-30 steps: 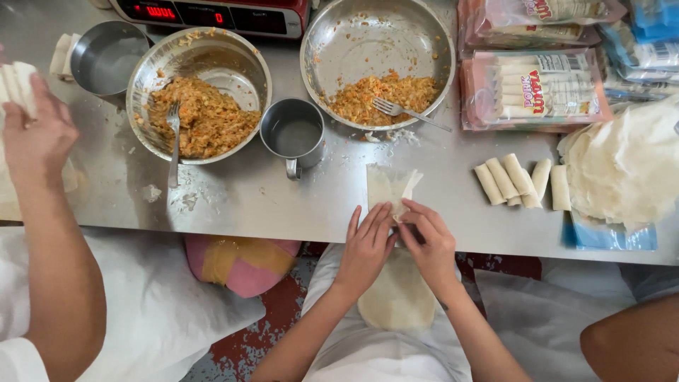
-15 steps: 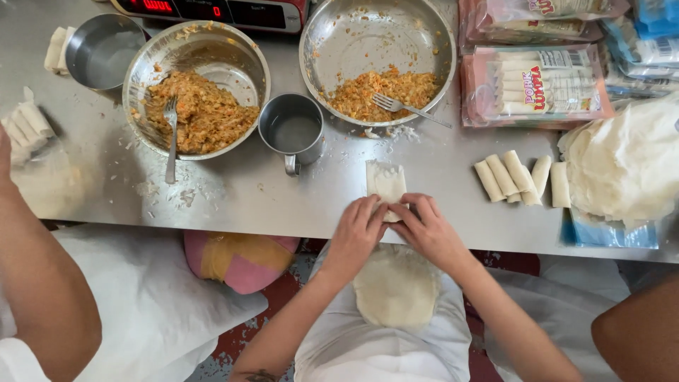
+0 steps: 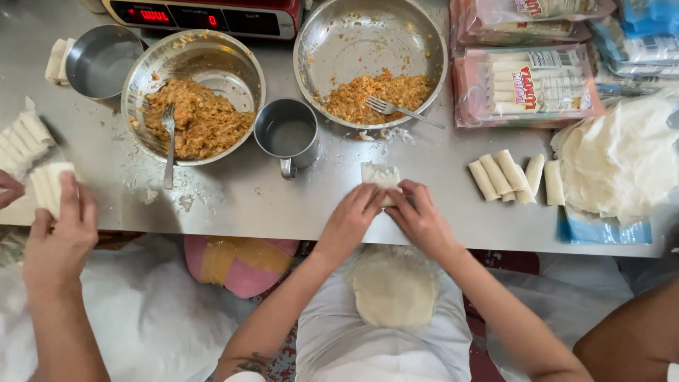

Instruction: Multiple workers are manually assembling and rolling spring rolls on a production table.

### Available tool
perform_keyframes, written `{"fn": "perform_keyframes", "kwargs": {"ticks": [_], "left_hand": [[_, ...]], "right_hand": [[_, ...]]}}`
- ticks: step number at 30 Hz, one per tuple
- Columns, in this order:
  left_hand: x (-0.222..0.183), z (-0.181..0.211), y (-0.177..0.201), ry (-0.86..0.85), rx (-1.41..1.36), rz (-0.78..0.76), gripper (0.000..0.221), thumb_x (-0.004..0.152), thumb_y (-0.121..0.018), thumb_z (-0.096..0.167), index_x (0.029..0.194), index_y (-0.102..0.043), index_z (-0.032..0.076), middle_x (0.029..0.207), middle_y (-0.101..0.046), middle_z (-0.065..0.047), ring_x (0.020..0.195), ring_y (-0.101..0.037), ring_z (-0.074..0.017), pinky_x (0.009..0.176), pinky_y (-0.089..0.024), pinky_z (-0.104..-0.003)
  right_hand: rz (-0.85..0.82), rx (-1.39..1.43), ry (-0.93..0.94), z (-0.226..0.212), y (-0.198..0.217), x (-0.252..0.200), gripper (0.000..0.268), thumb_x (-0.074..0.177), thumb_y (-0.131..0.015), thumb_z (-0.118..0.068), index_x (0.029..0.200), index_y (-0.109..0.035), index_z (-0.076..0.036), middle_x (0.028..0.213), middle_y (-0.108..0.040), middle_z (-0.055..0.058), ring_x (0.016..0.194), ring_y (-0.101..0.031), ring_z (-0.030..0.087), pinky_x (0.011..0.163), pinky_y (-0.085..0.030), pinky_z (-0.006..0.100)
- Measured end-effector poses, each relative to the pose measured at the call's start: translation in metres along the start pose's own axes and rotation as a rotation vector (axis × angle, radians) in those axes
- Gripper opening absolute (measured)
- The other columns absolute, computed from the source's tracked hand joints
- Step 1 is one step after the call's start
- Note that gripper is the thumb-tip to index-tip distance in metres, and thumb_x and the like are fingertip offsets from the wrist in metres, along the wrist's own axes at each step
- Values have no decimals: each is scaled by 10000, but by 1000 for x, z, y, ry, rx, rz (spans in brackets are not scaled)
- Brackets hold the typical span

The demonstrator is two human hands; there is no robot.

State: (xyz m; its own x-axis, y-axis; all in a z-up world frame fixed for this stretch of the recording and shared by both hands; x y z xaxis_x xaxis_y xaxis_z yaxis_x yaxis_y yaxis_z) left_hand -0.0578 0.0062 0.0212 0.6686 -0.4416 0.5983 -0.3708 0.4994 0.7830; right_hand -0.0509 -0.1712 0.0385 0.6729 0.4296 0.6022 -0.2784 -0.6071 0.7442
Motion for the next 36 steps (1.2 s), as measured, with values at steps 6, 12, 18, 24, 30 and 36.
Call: {"fn": "perform_keyframes", "kwargs": {"ticks": [6,12,18,24,30,36], "left_hand": [[28,-33,15,249,-469,-207,193,1042,-663,299,1133,-749,152,1036,-724,-21,1004,-709,-216,918,-578,-345],[35,-43,-2,223,-267,-138,298,1031,-707,211,1329,-705,200,1072,-743,-33,1028,-722,-202,929,-573,-351],[45,-48,27,390,-590,-192,216,1007,-725,217,1196,-765,120,1043,-795,-85,1059,-754,-265,979,-575,-385],[47,-42,2,351,-372,-176,215,1079,-604,173,1194,-784,151,1135,-698,-56,1140,-659,-197,1003,-554,-313],[41,-28,1,283,-263,-178,200,1072,-626,199,1145,-760,71,1014,-704,-66,1042,-669,-208,939,-549,-341],[7,-21,7,372,-548,-155,172,990,-742,269,1114,-780,157,1094,-728,-13,1066,-691,-217,965,-569,-351]], "right_hand": [[-150,496,-183,31,10,29,114,975,-768,-148,1032,-793,-52,1063,-749,112,973,-766,301,892,-597,416],[-91,624,-328,38,4,50,235,928,-796,-80,1163,-803,-68,1037,-747,114,871,-719,243,819,-564,409],[-100,370,-38,33,13,51,112,1004,-710,-66,1075,-753,9,1031,-772,163,952,-743,355,860,-593,451],[-154,220,-8,31,7,61,162,1022,-628,-27,1138,-740,-8,1117,-702,169,1034,-712,372,900,-581,430],[-201,155,-31,25,4,54,169,995,-688,-70,1146,-736,-13,1120,-664,121,1034,-695,329,911,-596,409],[-247,544,-157,19,32,36,174,971,-726,-125,1090,-784,-14,1034,-690,178,900,-709,379,819,-584,483]]}}
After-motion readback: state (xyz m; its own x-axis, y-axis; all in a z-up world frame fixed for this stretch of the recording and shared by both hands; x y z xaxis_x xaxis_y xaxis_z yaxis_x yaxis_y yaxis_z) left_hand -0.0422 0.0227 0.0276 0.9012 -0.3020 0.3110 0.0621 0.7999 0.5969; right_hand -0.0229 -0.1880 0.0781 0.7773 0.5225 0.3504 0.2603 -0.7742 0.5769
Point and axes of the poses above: each hand's wrist, its own x-axis towards the middle knuckle, its own y-axis out of the back of the hand, z = x × y, the point moved 3 cm from there along x, towards the middle knuckle
